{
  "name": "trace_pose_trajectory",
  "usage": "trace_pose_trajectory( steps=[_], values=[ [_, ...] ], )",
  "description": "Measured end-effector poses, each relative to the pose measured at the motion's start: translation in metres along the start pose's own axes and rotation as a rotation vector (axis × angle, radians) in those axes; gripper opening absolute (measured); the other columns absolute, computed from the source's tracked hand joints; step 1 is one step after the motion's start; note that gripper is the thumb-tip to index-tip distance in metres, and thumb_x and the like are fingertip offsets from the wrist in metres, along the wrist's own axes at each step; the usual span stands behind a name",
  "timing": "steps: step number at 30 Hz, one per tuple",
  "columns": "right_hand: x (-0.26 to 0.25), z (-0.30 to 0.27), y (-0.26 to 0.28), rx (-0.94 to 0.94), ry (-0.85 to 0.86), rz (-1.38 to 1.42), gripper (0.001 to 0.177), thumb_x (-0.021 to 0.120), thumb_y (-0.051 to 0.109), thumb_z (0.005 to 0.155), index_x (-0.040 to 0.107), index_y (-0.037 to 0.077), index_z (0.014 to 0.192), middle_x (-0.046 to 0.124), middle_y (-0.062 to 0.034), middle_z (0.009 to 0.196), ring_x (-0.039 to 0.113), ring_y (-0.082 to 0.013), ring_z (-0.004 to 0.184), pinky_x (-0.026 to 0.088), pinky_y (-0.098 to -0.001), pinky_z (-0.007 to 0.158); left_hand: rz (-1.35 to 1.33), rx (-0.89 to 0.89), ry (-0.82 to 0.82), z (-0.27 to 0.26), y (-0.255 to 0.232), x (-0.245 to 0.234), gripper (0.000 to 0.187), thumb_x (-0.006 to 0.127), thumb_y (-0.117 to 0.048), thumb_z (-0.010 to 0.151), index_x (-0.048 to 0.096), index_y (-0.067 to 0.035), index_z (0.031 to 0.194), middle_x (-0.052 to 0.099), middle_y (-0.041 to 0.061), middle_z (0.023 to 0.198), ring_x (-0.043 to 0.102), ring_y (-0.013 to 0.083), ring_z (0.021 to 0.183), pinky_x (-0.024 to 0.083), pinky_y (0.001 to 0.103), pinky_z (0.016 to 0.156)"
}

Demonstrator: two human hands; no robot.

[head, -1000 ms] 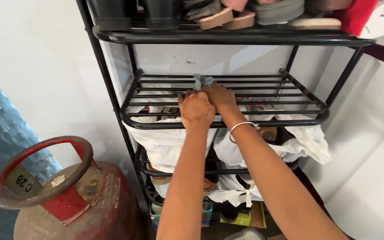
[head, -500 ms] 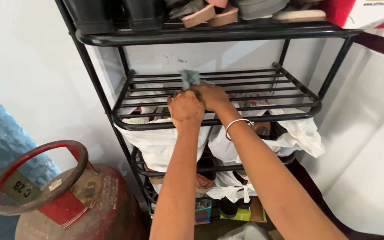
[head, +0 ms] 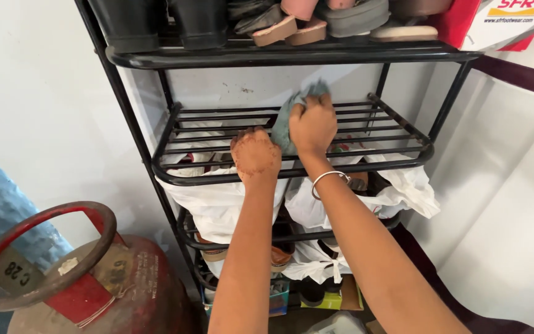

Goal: The person removes boxes and shoes from a metal shoe rack, places them on the floor, and then wipes the rack with a cloth. The person handles multiple items including boxes, sandals, and shoes before cleaning the rack surface.

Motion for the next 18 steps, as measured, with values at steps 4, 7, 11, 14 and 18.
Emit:
trace_pose_trajectory(
  steps=[4,7,11,14,18],
  values=[
    [0.014,-0.004,-0.013,0.105,0.116,-0.007,0.032,0.059,0.025,0.094,0.075,0.007,0.115,0.066,-0.0172,0.126,0.064,-0.0377,0.113,0.054,-0.047,0.096,-0.027,0.05,-0.062,-0.003,0.002,0.0,0.024,0.068,-0.019,0.075,0.071,-0.006,0.095,0.073,0.013,0.1,0.066,0.0298,0.105,0.045,0.043,0.104],
    [0.026,0.002,-0.023,0.097,0.161,-0.095,0.044,0.061,0.033,0.091,0.066,0.006,0.126,0.058,-0.0219,0.133,0.057,-0.0435,0.121,0.049,-0.0524,0.099,-0.019,0.031,0.043,0.003,-0.002,0.0,0.036,0.065,-0.022,0.079,0.067,-0.005,0.11,0.068,0.014,0.116,0.06,0.0301,0.118,0.04,0.046,0.11],
    [0.05,-0.003,-0.03,0.054,0.488,-0.301,0.079,0.073,0.044,0.08,0.046,0.008,0.145,0.035,-0.0337,0.15,0.037,-0.0579,0.135,0.033,-0.0643,0.103,0.048,-0.048,0.35,0.006,0.001,0.007,0.063,0.059,-0.035,0.087,0.051,-0.004,0.141,0.047,0.016,0.15,0.036,0.0305,0.144,0.021,0.057,0.119],
    [0.077,-0.001,-0.047,-0.101,0.7,-0.342,0.064,0.07,0.026,0.083,0.05,0.011,0.142,0.035,-0.0307,0.155,0.039,-0.0535,0.139,0.036,-0.0573,0.11,0.075,-0.064,0.516,0.009,0.011,0.038,0.065,0.05,-0.036,0.095,0.042,-0.006,0.152,0.033,0.014,0.163,0.022,0.0297,0.154,0.008,0.063,0.124],
    [0.076,0.026,-0.053,-0.059,0.763,-0.271,0.047,0.062,0.015,0.09,0.06,0.01,0.136,0.051,-0.0253,0.151,0.052,-0.0467,0.137,0.045,-0.0509,0.113,0.064,-0.044,0.581,0.025,0.011,0.026,0.062,0.046,-0.035,0.096,0.041,-0.013,0.154,0.023,0.012,0.168,0.013,0.0299,0.157,0.001,0.066,0.123]
  ],
)
Point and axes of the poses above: each hand's wrist, its own z-axis towards the middle knuckle, its own x-axis out of the palm, y = z × x, the point moved 2 cm from there along z, towards the middle knuckle
